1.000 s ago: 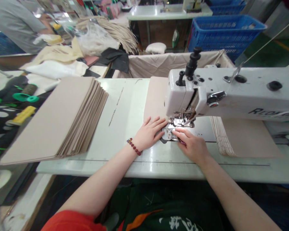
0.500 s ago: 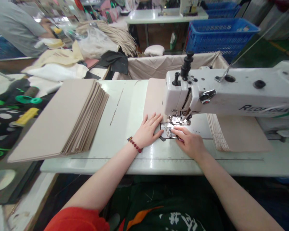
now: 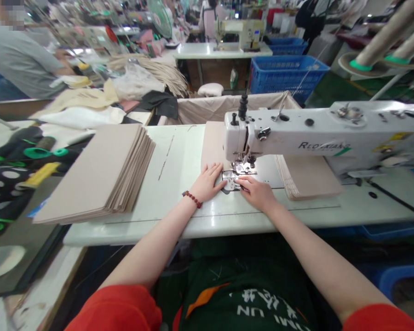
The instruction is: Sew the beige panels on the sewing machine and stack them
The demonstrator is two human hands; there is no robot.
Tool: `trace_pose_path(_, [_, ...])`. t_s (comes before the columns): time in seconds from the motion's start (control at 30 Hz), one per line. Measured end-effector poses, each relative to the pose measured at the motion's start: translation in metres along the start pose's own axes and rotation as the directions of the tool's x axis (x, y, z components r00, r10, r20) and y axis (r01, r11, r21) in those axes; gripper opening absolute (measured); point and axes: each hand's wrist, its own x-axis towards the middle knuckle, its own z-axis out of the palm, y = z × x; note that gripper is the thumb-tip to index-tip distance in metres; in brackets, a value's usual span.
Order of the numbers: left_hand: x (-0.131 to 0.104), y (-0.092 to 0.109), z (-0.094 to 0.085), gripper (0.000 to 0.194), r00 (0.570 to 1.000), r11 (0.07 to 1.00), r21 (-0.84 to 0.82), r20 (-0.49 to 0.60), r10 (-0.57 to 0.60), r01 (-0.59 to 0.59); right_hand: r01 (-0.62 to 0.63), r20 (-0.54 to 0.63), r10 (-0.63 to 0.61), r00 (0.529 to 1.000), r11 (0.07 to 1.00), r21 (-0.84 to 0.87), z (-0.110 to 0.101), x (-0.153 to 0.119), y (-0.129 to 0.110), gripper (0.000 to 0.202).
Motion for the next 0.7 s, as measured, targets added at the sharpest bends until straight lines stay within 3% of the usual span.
trace_pose_path(0.1, [-0.005,0.002,-0.01,0.053,0.985,0.985,0.064,-0.081,-0.153,0.159,0.015,0.038,-0.014,0.999,0.999,-0.039,-0.009,-0.001,-0.005,0.038])
trace_pose_path(0.17, [-0.021,0.001,-0.018,0.051,0.959,0.959,0.099,-0.129,-0.251,0.265,0.025,0.066,-0.02,0.998,0.997,-0.069,-0.019,-0.007,-0.007,0.038])
trace_pose_path(0.33, [-0.111,-0.004,-0.03,0.04,0.91,0.899,0.179,-0.192,-0.366,0.4,-0.091,-0.039,0.089,0.995,0.995,-0.045,-0.05,-0.054,0.0,0.036])
trace_pose_path(0.4, [-0.149,-0.004,-0.032,0.043,0.926,0.916,0.163,-0.158,-0.344,0.368,-0.16,-0.102,0.165,0.981,0.985,0.06,-0.056,-0.078,0.007,0.033])
trace_pose_path(0.47, [-0.172,-0.001,-0.031,0.047,0.952,0.945,0.122,-0.092,-0.293,0.303,-0.218,-0.129,0.246,0.961,0.956,0.194,-0.057,-0.098,0.011,0.03])
trace_pose_path(0.53, [-0.177,0.004,-0.03,0.049,0.976,0.973,0.075,-0.015,-0.218,0.218,-0.275,-0.103,0.319,0.942,0.912,0.304,-0.052,-0.113,0.01,0.03])
trace_pose_path(0.6, [-0.166,0.011,-0.028,0.05,0.989,0.989,0.036,0.037,-0.147,0.145,-0.329,-0.046,0.369,0.928,0.872,0.363,-0.046,-0.123,0.004,0.032])
trace_pose_path(0.7, [-0.139,0.031,-0.027,0.041,0.994,0.994,-0.007,0.011,-0.109,0.109,-0.386,0.011,0.414,0.91,0.837,0.387,-0.04,-0.135,-0.006,0.032])
